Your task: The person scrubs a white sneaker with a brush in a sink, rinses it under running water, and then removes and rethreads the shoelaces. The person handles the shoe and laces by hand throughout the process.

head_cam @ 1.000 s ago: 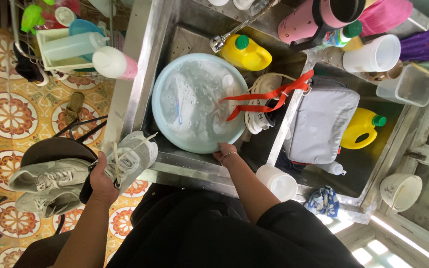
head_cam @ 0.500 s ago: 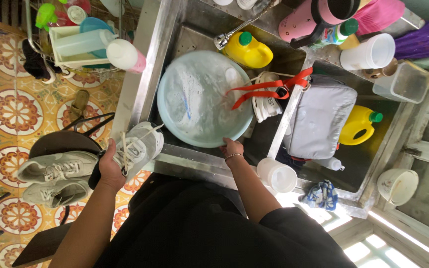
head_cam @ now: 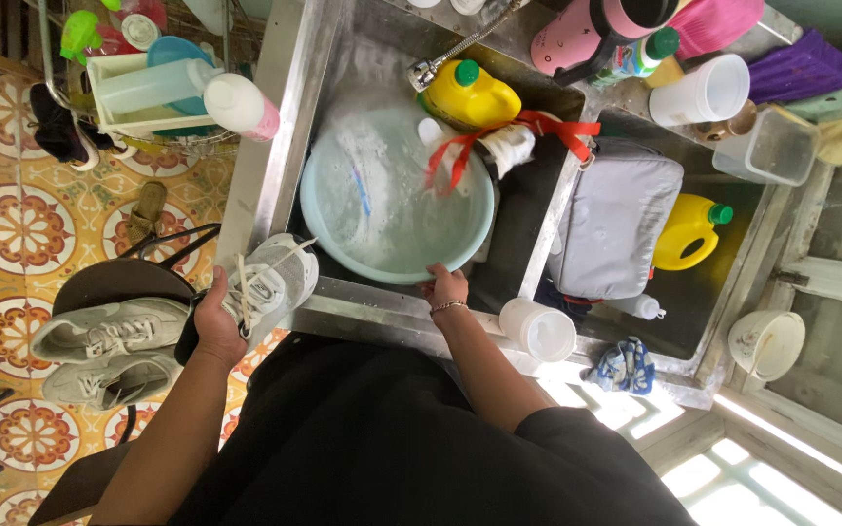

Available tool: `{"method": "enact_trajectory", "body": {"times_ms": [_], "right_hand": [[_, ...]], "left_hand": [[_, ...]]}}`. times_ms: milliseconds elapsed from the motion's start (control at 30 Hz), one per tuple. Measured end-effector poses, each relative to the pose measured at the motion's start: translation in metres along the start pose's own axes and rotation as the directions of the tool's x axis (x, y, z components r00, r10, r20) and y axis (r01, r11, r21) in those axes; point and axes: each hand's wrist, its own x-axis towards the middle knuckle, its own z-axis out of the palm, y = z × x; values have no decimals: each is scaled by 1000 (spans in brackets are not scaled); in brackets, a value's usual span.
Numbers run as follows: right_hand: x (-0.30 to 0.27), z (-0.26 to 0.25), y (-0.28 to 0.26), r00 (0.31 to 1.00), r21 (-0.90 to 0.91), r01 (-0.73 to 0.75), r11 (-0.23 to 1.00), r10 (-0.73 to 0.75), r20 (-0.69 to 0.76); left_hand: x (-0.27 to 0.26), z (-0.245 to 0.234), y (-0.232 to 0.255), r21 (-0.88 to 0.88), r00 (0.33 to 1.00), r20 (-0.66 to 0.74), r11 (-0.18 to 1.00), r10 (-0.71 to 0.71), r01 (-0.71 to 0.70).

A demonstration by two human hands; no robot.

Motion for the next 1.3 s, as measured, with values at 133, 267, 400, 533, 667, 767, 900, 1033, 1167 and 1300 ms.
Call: {"method": "enact_trajectory", "body": {"times_ms": [133,267,400,533,667,767,900,1033,1167,1300], "right_hand": [[-16,6,-1,1000,77,-10,997,11,-7],[-25,8,-10,998,183,38,982,-45,39],[-27,7,-21,993,231,91,969,-106,54],[-35,8,-28,992,214,115,970,-124,29],[-44,6,-33,988,209,151,966,-156,10],[-54,5,-40,981,249,188,950,-194,2],[-74,6,-63,963,257,266,929,-269,-24],[-99,12,-83,928,234,372,898,-367,-69],[-131,15,-94,875,173,481,859,-482,-44],[-163,21,-104,794,102,603,792,-608,27]], "left_hand": [[3,-4,-2,-3,1000,12,1000,-6,6],[6,-7,-3,-34,997,76,999,4,-1],[3,-5,-2,-10,998,70,1000,6,-5],[2,-3,0,-18,996,90,1000,-6,7],[5,-6,-2,-36,995,99,999,-17,20],[7,-9,-3,-50,993,120,999,-7,13],[7,-12,-5,-35,987,162,999,-2,8],[6,-10,-5,-46,992,124,999,-22,28],[7,-13,-7,-56,988,151,998,-18,27],[15,-18,-13,-71,988,151,997,18,-8]]}}
